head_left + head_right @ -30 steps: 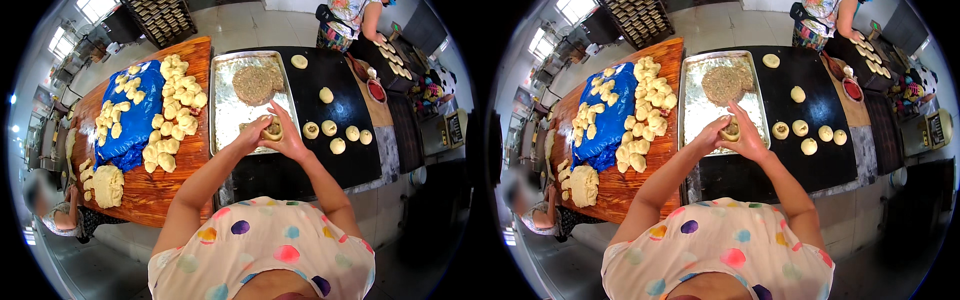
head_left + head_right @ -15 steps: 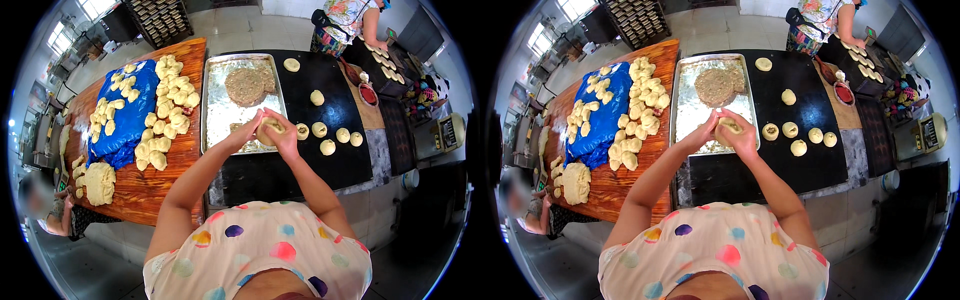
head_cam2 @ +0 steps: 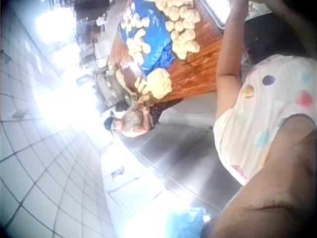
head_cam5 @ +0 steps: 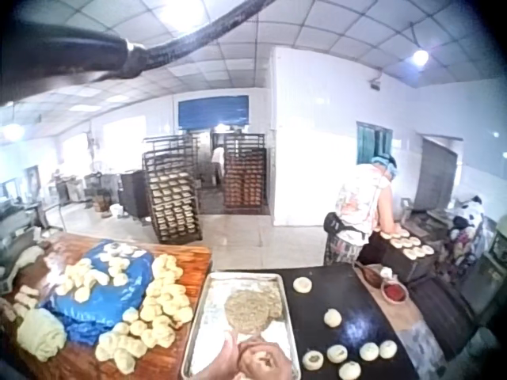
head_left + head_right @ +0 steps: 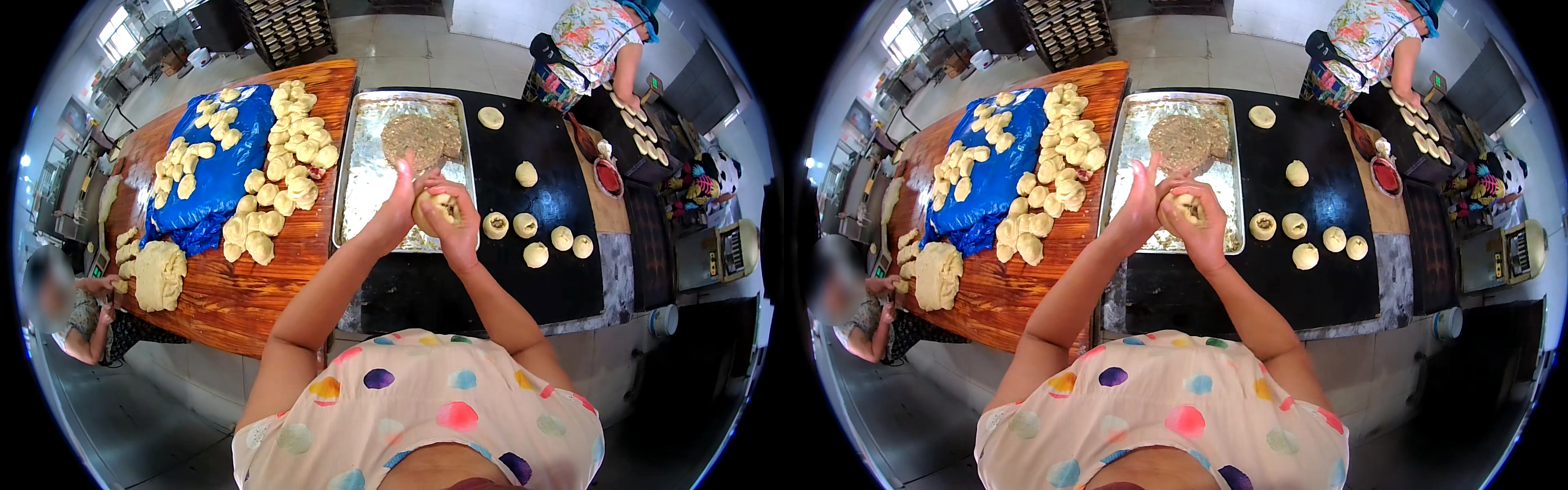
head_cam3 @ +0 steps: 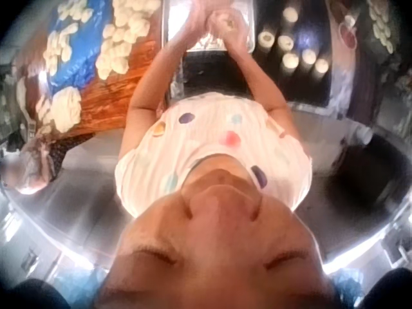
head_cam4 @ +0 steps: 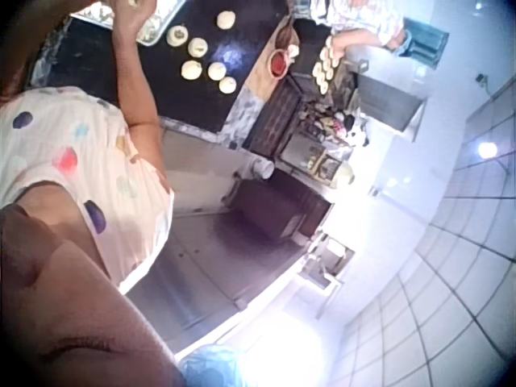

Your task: The person repeatedly flattens dough balls, scoops a crumbly filling from a metal tray, places it into the dough, and seals the pastries by hand. Finished pastries are placed on a black countertop. Coworkers are visible performing similar tasks in the background.

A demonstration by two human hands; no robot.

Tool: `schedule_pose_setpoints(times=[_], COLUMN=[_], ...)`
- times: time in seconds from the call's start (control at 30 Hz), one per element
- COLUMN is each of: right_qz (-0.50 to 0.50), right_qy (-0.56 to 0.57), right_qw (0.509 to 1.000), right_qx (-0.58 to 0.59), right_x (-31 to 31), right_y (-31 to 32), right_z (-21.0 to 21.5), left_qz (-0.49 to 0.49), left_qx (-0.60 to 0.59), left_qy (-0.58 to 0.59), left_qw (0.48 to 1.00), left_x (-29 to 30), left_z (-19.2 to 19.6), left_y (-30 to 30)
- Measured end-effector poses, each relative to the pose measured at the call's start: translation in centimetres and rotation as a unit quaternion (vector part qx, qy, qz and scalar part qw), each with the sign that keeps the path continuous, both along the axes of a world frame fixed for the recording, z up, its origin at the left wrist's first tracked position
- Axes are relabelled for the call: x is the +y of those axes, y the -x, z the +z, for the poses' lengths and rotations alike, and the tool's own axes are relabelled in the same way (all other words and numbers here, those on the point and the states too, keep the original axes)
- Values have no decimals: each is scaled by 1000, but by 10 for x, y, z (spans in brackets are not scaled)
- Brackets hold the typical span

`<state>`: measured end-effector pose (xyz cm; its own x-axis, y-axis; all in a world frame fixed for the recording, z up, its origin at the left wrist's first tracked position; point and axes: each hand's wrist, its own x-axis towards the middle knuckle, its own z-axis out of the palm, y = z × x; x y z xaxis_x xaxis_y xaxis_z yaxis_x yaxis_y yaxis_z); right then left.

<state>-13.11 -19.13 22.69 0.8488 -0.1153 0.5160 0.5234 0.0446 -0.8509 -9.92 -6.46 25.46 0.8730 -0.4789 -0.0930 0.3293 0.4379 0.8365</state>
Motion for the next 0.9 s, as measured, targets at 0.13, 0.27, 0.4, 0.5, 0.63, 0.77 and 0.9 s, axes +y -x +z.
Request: schedule_pose_setpoints(times=[0.13, 0.27, 0.4, 0.5, 0.63, 0.77, 0.9], right_qz=[-10, -11, -33, -60, -25, -40, -70], right_qy=[-124, 132, 95, -4, 62, 126, 175], right_qw=[991, 991, 995, 998, 998, 991, 979], right_qx=[50, 1, -10, -20, 3, -24, -74], right_x=[2, 18, 17, 22, 12, -1, -18], right_y=[-8, -8, -13, -9, -10, -13, -21], right_z=[9, 17, 4, 5, 13, 23, 4], left_qz=[122, 119, 171, 191, 150, 33, -39], left_qx=[137, 118, 151, 148, 157, 196, 196], left_qy=[107, 245, 253, 181, 145, 122, 133], left_qw=[977, 955, 940, 953, 965, 972, 971], left_x=[-6, -20, -32, -33, -31, -20, -39], left_z=[-4, -46, -38, -27, -32, -31, -42], left_y=[3, -1, 5, 8, -5, -22, -39])
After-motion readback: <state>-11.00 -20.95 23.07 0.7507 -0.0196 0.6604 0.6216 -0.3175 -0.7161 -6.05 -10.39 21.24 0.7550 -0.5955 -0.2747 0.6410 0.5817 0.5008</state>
